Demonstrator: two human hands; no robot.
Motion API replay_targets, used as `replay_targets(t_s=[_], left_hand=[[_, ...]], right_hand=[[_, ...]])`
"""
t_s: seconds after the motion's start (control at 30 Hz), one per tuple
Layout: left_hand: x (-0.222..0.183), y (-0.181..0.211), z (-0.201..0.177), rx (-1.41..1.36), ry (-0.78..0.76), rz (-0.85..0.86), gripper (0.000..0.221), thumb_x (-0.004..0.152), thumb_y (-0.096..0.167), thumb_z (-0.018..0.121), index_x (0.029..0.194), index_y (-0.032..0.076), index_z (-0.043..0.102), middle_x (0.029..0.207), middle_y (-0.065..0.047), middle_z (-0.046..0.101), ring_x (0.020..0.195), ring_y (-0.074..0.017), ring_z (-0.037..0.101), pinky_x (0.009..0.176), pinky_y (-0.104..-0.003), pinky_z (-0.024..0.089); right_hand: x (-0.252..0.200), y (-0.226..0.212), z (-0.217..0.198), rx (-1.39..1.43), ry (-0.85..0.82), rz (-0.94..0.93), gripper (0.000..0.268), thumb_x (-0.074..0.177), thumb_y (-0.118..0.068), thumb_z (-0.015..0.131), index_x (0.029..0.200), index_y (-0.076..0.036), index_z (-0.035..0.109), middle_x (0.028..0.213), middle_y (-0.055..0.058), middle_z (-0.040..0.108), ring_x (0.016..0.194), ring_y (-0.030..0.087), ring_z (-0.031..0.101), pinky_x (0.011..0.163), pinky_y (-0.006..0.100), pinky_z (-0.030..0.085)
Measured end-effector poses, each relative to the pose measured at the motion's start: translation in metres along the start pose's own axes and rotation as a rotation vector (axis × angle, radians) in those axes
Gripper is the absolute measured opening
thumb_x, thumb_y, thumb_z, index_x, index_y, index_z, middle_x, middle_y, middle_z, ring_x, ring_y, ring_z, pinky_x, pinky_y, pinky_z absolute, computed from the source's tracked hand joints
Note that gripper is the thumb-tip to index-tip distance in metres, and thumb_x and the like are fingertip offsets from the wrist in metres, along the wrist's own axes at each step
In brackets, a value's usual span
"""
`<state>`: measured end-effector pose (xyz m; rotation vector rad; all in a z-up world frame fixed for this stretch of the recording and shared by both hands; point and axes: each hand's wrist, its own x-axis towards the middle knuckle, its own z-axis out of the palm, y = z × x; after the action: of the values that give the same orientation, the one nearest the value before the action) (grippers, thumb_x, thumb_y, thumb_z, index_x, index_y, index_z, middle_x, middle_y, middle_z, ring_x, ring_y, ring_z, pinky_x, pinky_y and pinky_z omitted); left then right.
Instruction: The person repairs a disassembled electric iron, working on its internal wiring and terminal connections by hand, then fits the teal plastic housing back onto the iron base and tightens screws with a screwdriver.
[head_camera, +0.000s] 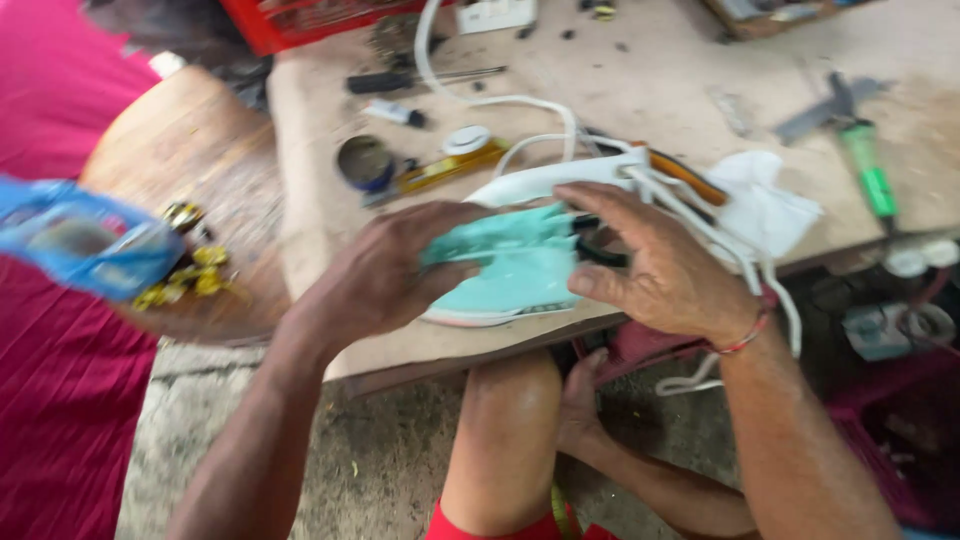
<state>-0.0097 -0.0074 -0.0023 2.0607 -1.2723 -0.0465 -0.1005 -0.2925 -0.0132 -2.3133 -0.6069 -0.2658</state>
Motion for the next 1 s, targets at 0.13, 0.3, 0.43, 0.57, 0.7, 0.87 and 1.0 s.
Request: replay_targets(t_s=[0.13, 0.3, 0.43, 0.57, 0.7, 0.87, 1.0], left_hand=[[0.003, -0.011, -0.001, -0.051, -0.037, 0.053, 0.053, 0.1, 0.033, 0.062, 0.142, 0.003, 0.054, 0.139, -0.022, 0.065, 0.12, -0.0357, 0.069, 0.094, -0.046, 0.055], [-0.015, -0.028, -0.014, -0.163, -0.098, -0.019, 0.065, 0.096, 0.041, 0.064, 0.147, 0.005, 0.047, 0.151, -0.023, 0.054, 0.135, -0.04, 0.058, 0.107, -0.053, 0.049], [-0.059, -0.064, -0.011, -0.268, 0.093, -0.059, 0.039, 0.103, 0.016, 0.052, 0.141, 0.006, 0.054, 0.131, -0.016, 0.07, 0.124, -0.0296, 0.068, 0.105, -0.043, 0.058], [-0.09, -0.078, 0.005, -0.245, 0.15, -0.189, 0.039, 0.097, 0.014, 0.066, 0.134, 0.003, 0.064, 0.109, -0.009, 0.069, 0.083, -0.0143, 0.066, 0.07, -0.026, 0.055], [-0.09, -0.092, 0.022, -0.056, 0.164, -0.132, 0.054, 0.088, 0.027, 0.072, 0.135, 0.002, 0.062, 0.128, -0.02, 0.07, 0.117, -0.0345, 0.065, 0.103, -0.047, 0.046], [-0.091, -0.098, 0.032, -0.033, 0.265, -0.063, 0.042, 0.095, 0.037, 0.067, 0.125, 0.006, 0.068, 0.114, -0.012, 0.072, 0.108, -0.031, 0.064, 0.093, -0.044, 0.045], [-0.092, -0.095, 0.031, -0.06, 0.27, -0.075, 0.044, 0.096, 0.038, 0.065, 0.127, 0.006, 0.067, 0.116, -0.014, 0.071, 0.11, -0.0315, 0.063, 0.096, -0.045, 0.046]], right_hand=[[0.014, -0.003, 0.004, -0.097, -0.081, 0.119, 0.069, 0.09, -0.042, 0.068, 0.15, -0.013, 0.049, 0.155, 0.015, 0.051, 0.142, 0.032, 0.049, 0.114, 0.046, 0.038], [0.017, 0.001, 0.005, -0.171, -0.088, 0.063, 0.064, 0.087, -0.035, 0.074, 0.143, -0.01, 0.058, 0.145, 0.016, 0.059, 0.133, 0.033, 0.055, 0.112, 0.047, 0.043], [0.013, -0.002, 0.005, -0.279, -0.093, 0.082, 0.065, 0.087, -0.039, 0.07, 0.144, -0.011, 0.058, 0.143, 0.016, 0.061, 0.132, 0.033, 0.056, 0.117, 0.051, 0.037], [0.01, 0.003, 0.004, -0.355, -0.101, 0.037, 0.064, 0.087, -0.033, 0.071, 0.143, -0.006, 0.056, 0.14, 0.018, 0.062, 0.129, 0.033, 0.058, 0.111, 0.05, 0.048], [0.007, 0.0, 0.005, -0.312, -0.056, 0.014, 0.064, 0.083, -0.028, 0.075, 0.14, -0.005, 0.059, 0.137, 0.019, 0.063, 0.128, 0.034, 0.06, 0.11, 0.047, 0.05], [0.005, -0.007, 0.008, -0.292, -0.02, 0.154, 0.061, 0.078, -0.018, 0.082, 0.134, -0.006, 0.061, 0.137, 0.015, 0.061, 0.131, 0.032, 0.059, 0.113, 0.048, 0.049], [0.005, 0.001, 0.012, -0.306, -0.06, 0.171, 0.065, 0.08, -0.024, 0.078, 0.142, -0.011, 0.061, 0.142, 0.012, 0.059, 0.133, 0.03, 0.057, 0.113, 0.047, 0.046]])
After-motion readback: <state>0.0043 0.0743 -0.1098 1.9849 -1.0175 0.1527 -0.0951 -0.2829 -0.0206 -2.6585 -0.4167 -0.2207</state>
